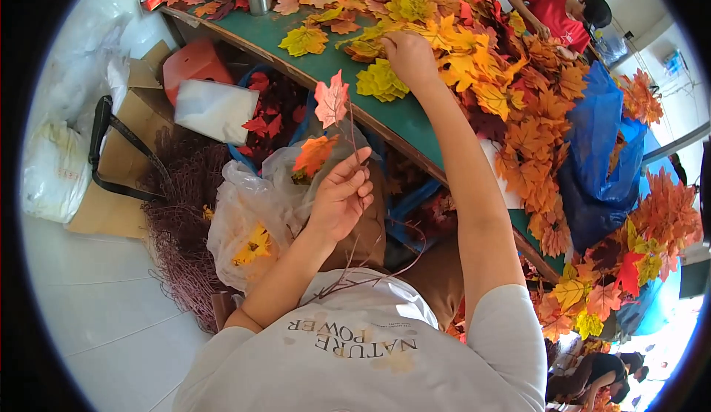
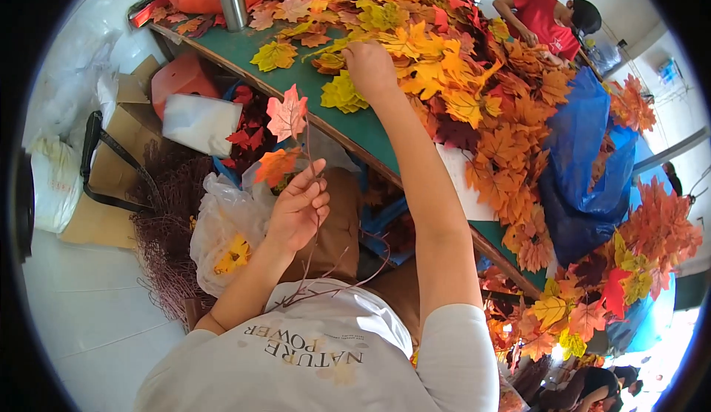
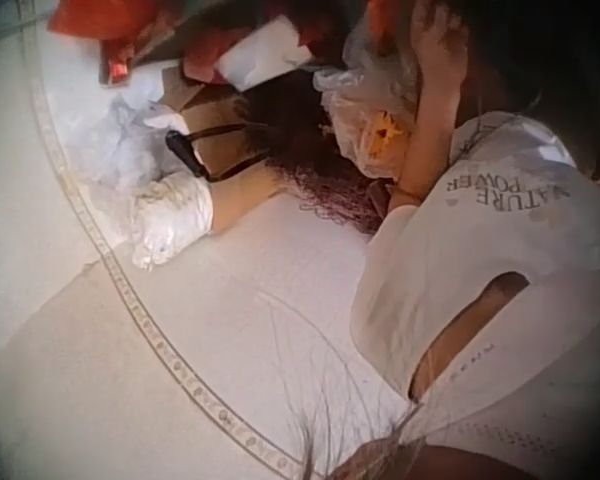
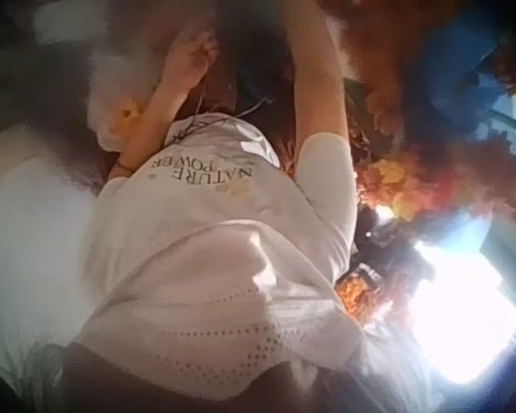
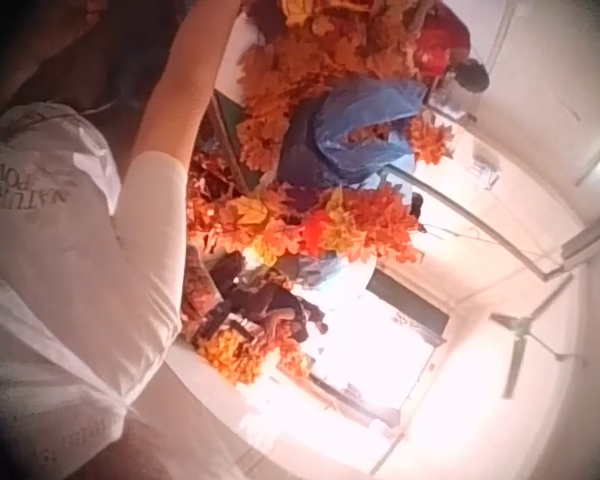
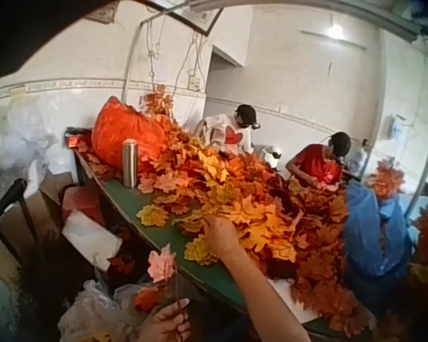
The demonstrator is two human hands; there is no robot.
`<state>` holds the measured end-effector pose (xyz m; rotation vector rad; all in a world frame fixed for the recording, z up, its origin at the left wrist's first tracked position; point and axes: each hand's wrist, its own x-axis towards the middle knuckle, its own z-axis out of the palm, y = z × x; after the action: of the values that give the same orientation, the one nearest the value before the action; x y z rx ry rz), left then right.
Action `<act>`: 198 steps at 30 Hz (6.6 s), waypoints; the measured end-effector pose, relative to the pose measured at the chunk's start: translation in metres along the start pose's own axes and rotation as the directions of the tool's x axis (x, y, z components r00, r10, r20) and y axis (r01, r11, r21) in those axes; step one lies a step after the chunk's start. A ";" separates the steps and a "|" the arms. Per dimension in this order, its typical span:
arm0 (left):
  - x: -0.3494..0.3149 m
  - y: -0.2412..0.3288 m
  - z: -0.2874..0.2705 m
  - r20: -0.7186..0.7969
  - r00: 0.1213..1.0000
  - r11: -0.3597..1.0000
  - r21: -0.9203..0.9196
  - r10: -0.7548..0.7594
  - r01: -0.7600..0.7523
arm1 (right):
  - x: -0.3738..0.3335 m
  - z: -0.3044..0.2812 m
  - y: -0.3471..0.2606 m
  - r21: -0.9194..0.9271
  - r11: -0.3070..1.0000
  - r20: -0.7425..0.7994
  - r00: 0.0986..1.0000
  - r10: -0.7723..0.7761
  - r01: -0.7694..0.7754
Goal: The person assembles artificial maple leaf garlands by hand, twisting individual artificial leaves onto stems.
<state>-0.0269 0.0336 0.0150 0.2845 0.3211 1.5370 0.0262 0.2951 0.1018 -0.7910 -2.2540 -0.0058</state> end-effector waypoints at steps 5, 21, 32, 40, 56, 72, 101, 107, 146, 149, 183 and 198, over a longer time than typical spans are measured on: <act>0.004 0.008 -0.008 -0.009 1.000 0.997 -0.075 0.017 -0.018 | 0.013 0.025 0.014 -0.156 0.982 0.244 0.959 0.142 -0.106; 0.009 0.010 -0.010 -0.049 0.998 0.993 -0.112 0.034 -0.039 | 0.051 0.034 -0.024 -0.372 0.895 0.204 0.918 0.339 -0.248; 0.003 0.007 -0.002 -0.079 0.996 0.999 -0.009 0.034 -0.035 | 0.047 0.022 0.028 0.409 0.911 -0.170 0.976 0.134 -0.054; 0.000 -0.001 0.012 -0.046 0.953 0.908 0.318 0.301 -0.271 | -0.162 -0.069 -0.083 0.954 0.201 0.091 0.852 0.515 -0.223; -0.036 -0.056 0.058 0.050 0.980 0.819 0.542 0.191 -0.188 | -0.261 -0.089 -0.116 0.718 -0.693 0.591 0.579 0.562 -0.060; -0.032 -0.058 0.049 0.003 0.983 0.824 0.546 0.183 -0.155 | -0.263 -0.084 -0.118 0.782 -0.611 0.553 0.587 0.591 -0.121; -0.021 -0.056 0.031 0.228 0.973 0.753 0.636 0.026 -0.169 | -0.279 -0.080 -0.118 0.868 -0.490 0.455 0.525 0.719 -0.082; -0.016 -0.057 0.028 0.246 0.969 0.768 0.622 -0.006 -0.153 | -0.280 -0.080 -0.115 0.889 -0.445 0.423 0.572 0.703 -0.109; -0.018 -0.062 0.025 0.118 0.993 0.778 0.627 -0.027 -0.053 | -0.301 -0.056 -0.102 0.637 -0.771 0.685 0.462 0.564 -0.004; -0.018 -0.063 0.022 0.117 0.993 0.769 0.636 -0.016 -0.062 | -0.302 -0.055 -0.102 0.635 -0.773 0.689 0.458 0.562 -0.006; -0.012 -0.064 0.018 0.054 0.997 0.773 0.634 -0.064 0.015 | -0.298 -0.077 -0.098 0.834 0.134 0.308 0.652 0.693 -0.535; -0.010 -0.041 -0.006 -0.087 0.979 0.435 0.886 -0.187 0.162 | -0.249 -0.130 -0.055 0.456 0.816 0.028 0.922 0.387 -0.356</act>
<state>0.0089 0.0223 -0.0057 1.0808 1.1284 1.0107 0.2147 0.0866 0.0483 -0.9361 -1.8875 0.6512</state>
